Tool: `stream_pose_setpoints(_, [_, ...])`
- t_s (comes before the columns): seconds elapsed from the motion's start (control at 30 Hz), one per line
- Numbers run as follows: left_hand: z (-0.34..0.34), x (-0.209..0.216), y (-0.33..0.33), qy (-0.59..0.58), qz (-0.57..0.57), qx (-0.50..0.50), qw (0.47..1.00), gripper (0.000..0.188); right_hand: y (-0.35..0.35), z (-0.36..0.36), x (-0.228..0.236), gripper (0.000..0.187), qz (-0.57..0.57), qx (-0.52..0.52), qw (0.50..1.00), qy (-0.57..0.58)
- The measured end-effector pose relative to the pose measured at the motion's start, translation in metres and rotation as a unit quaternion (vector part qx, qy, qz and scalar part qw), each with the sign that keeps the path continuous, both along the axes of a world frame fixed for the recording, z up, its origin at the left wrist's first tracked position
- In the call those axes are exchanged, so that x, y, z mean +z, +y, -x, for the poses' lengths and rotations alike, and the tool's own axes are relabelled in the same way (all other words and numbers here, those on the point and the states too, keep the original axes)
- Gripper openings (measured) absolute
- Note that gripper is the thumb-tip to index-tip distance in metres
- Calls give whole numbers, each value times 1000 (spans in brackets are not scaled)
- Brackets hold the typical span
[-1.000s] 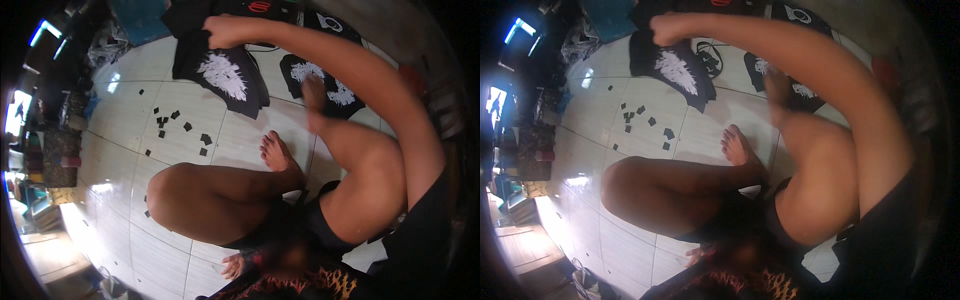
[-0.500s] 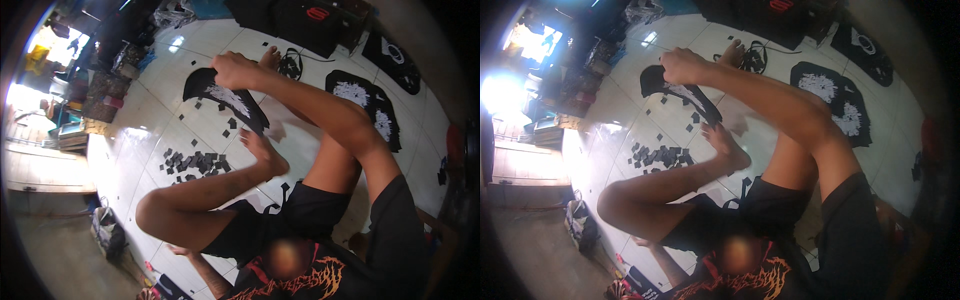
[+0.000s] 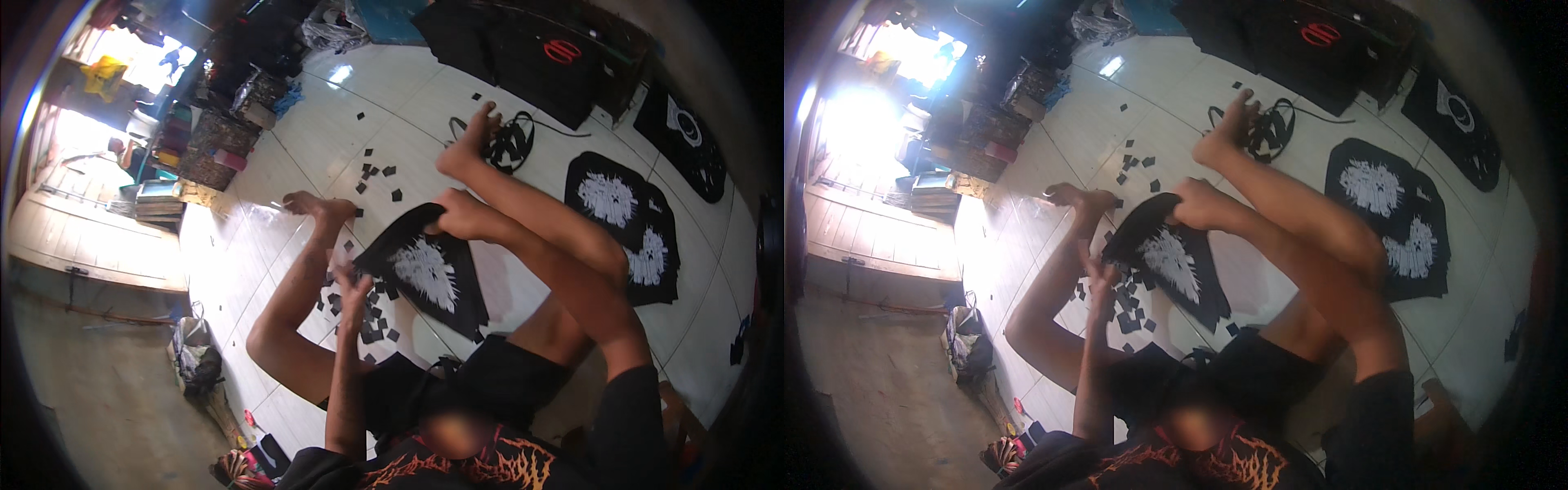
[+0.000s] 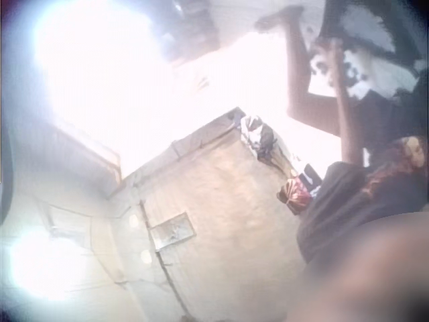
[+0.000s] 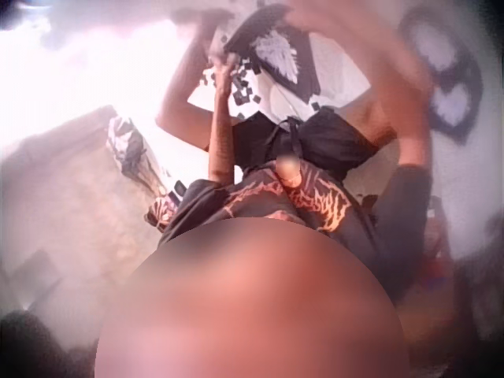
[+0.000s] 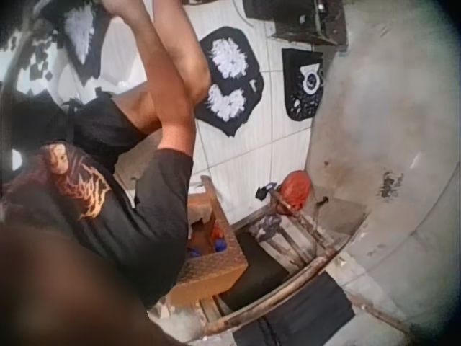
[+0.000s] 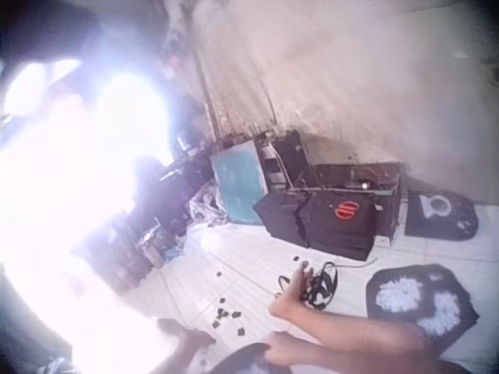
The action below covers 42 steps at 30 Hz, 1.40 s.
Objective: The person sits on the floor and assembles black drawstring bags by folding the fabric, aligning edges, and securing the seams. The person handles multiple bags one at a time, turning them over and adjusting the drawstrings.
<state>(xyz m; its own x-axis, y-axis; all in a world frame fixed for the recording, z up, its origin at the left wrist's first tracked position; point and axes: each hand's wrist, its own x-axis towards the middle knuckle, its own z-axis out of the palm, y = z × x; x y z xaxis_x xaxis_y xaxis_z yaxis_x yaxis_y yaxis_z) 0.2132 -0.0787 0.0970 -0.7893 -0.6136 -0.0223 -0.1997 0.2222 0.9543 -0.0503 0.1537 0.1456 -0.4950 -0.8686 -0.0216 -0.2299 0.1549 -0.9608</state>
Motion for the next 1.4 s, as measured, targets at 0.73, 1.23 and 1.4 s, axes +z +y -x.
stream_pose_setpoints(0.73, [-34, -2, 56, 37, 154, 59, 986, 45, 23, -136, -21, 53, -68, -156, 954, 247])
stream_pose_setpoints(1.23, [-19, 39, 29, -71, 235, -127, 961, 57, 27, -154, 4, 63, -98, -156, 961, 205])
stream_pose_setpoints(1.4, [9, 46, 30, -140, 300, -145, 932, 39, 13, -132, 10, 54, -120, -129, 931, 319])
